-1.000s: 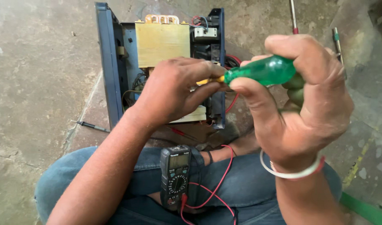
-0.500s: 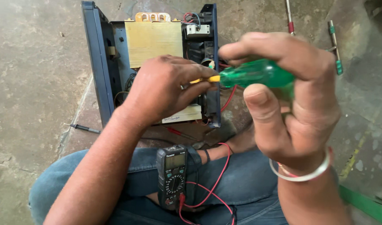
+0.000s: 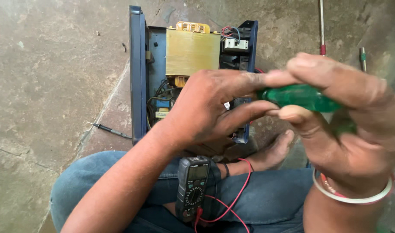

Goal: The person is repairing an electronic device, likely a battery charger, by using a screwdriver to adjust internal components and a multimeter to test connections. They are sitting on the floor in a workshop environment.

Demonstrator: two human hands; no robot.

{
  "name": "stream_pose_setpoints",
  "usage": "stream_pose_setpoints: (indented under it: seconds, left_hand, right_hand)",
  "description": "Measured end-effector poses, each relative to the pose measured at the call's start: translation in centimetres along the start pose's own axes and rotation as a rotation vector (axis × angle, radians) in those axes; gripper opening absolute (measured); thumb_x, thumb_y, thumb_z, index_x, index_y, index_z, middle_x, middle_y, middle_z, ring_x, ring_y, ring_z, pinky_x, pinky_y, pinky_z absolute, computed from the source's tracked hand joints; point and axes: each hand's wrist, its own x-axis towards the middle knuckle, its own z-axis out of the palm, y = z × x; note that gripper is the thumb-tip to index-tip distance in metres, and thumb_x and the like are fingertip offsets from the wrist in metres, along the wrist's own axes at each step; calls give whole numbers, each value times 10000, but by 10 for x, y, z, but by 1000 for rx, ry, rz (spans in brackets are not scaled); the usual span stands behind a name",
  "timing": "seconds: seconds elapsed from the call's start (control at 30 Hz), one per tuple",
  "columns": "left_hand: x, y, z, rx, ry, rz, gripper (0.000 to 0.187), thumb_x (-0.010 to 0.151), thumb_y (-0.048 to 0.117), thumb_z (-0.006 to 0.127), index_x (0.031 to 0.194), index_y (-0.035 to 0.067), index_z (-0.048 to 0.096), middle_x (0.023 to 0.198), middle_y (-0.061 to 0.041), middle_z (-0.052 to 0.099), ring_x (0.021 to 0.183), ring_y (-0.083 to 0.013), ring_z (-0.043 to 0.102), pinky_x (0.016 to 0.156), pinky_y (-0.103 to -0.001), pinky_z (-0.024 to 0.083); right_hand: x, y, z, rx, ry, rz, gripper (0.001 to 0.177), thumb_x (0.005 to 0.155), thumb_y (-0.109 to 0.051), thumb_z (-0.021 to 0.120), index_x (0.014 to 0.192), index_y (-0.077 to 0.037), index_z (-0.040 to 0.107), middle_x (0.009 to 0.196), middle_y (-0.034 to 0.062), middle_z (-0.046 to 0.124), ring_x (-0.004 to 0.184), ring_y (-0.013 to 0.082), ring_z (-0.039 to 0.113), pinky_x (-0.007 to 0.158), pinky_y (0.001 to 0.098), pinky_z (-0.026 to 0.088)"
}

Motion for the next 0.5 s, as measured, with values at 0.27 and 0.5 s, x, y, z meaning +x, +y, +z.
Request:
stream_pose_setpoints:
  seconds: [0.27,0.5]
  left_hand:
    - [1,-4,7,115,-25,-33,310,1032,242,714,1257,52,617,1082,-112,755,999,-307,761,805,-387,580]
    - [3,-8,-5,17,-116,-89,256,1063,213,667,1262,52,649,1002,-134,725,952,-324,739,791,-405,561]
  right_hand:
    - [-8,16,8,7,78,-112,377,1170,-189,642,1463,-33,465,1436,112,549,1133,176,712,942,206,603]
    - [2,17,0,60,49,-19,338,1136,-114,649,1408,29,507,1432,175,624,1146,240,770,972,305,670]
